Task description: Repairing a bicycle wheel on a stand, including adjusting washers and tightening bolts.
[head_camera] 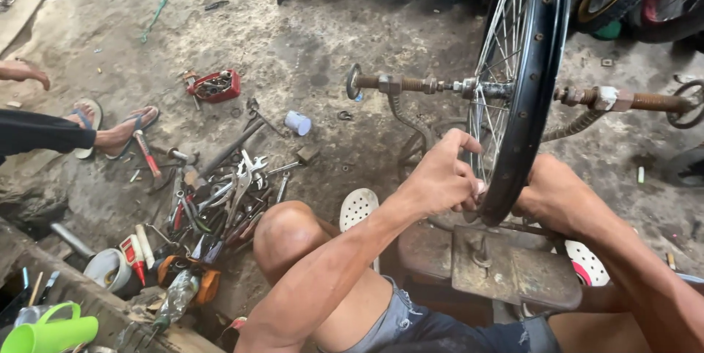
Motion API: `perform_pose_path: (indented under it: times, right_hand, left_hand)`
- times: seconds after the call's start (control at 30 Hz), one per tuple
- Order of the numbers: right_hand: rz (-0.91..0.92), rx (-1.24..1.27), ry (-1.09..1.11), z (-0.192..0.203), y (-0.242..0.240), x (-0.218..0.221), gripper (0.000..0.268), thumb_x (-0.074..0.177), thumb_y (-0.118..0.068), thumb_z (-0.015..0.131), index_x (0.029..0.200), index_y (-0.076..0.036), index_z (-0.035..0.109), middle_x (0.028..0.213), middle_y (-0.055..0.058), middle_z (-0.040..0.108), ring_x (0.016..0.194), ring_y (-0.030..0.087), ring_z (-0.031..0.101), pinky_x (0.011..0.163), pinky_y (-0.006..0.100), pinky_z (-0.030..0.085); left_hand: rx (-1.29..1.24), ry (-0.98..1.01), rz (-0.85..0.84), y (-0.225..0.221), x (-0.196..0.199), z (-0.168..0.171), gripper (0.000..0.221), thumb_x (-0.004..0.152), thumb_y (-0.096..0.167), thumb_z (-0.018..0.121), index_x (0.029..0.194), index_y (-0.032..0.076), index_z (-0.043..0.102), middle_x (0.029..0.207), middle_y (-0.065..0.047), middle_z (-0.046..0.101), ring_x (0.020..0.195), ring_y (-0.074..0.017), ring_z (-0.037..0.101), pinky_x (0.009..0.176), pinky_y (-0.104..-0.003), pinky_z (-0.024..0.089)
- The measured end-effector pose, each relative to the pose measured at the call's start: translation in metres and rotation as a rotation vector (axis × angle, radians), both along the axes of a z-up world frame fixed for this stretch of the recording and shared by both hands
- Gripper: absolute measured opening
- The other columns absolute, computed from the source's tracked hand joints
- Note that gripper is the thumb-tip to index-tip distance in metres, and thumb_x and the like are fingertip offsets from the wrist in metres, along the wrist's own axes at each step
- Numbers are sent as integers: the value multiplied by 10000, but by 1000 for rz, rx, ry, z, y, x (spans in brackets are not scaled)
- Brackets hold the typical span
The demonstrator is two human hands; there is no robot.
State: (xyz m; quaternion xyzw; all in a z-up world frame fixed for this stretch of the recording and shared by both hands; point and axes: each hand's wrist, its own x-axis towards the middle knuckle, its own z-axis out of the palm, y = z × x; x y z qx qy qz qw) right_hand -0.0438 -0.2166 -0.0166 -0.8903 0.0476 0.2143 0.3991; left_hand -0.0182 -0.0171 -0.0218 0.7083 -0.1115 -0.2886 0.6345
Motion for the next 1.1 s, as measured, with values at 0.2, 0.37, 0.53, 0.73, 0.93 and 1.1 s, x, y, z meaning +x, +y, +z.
perform_pose_path:
  times: [0.2, 0.37, 0.53, 0.73, 0.93, 1.1]
  right_hand:
    - [33, 226, 171, 19, -5, -4, 347, 806, -348, 811, 881, -14, 871, 724, 57, 797, 643, 137, 610, 602, 342, 496]
    - [31, 199, 169, 11, -5, -1, 288, 780, -248, 840, 895, 16, 842, 759, 62, 805, 672, 125, 666, 640, 326, 551]
    - [48, 280, 99, 10, -7, -5, 242, 747, -171, 816, 840, 52, 825, 737, 54, 782, 672, 107, 648, 646, 317, 558]
    - [96, 107, 69, 23, 2, -5, 282, 765, -245, 844, 831, 25, 797, 695, 35, 776, 667, 91, 679, 650, 289, 558]
    - [13, 288, 156, 13, 2, -3, 311, 776, -298, 803, 841, 6, 790, 704, 37, 709, 645, 106, 590, 583, 305, 468]
    - [-45, 507, 192, -17, -6, -2, 166, 723, -82, 716, 843, 2, 793, 717, 58, 735, 624, 116, 602, 580, 290, 487]
  left_hand:
    - [53, -88, -32, 2, -2, 20, 592, 804, -71, 619, 1343, -15, 380, 650, -94, 659, 543, -174, 655, 480, -315, 509]
    - [151, -443, -118, 1, 0, 11, 736, 797, -78, 612, 1474, -9, 331, 643, -100, 637, 627, -146, 637, 642, -318, 513]
    - [155, -374, -204, -2, 9, 8, 871, 803, -98, 535, 1603, 91, 248, 650, -63, 571, 620, -136, 566, 628, -322, 503]
    - [144, -348, -287, 2, 8, 19, 967, 805, -109, 529, 1637, 154, 113, 638, -29, 541, 598, -116, 540, 587, -292, 486]
    - [-63, -280, -251, -4, 10, -18, 957, 791, -121, 539, 1668, 68, 205, 750, -49, 446, 661, -137, 462, 571, -331, 436]
    - [400, -444, -139, 1, -3, 26, 522, 839, -6, 575, 1346, -37, 452, 718, -201, 701, 703, -276, 729, 678, -410, 541]
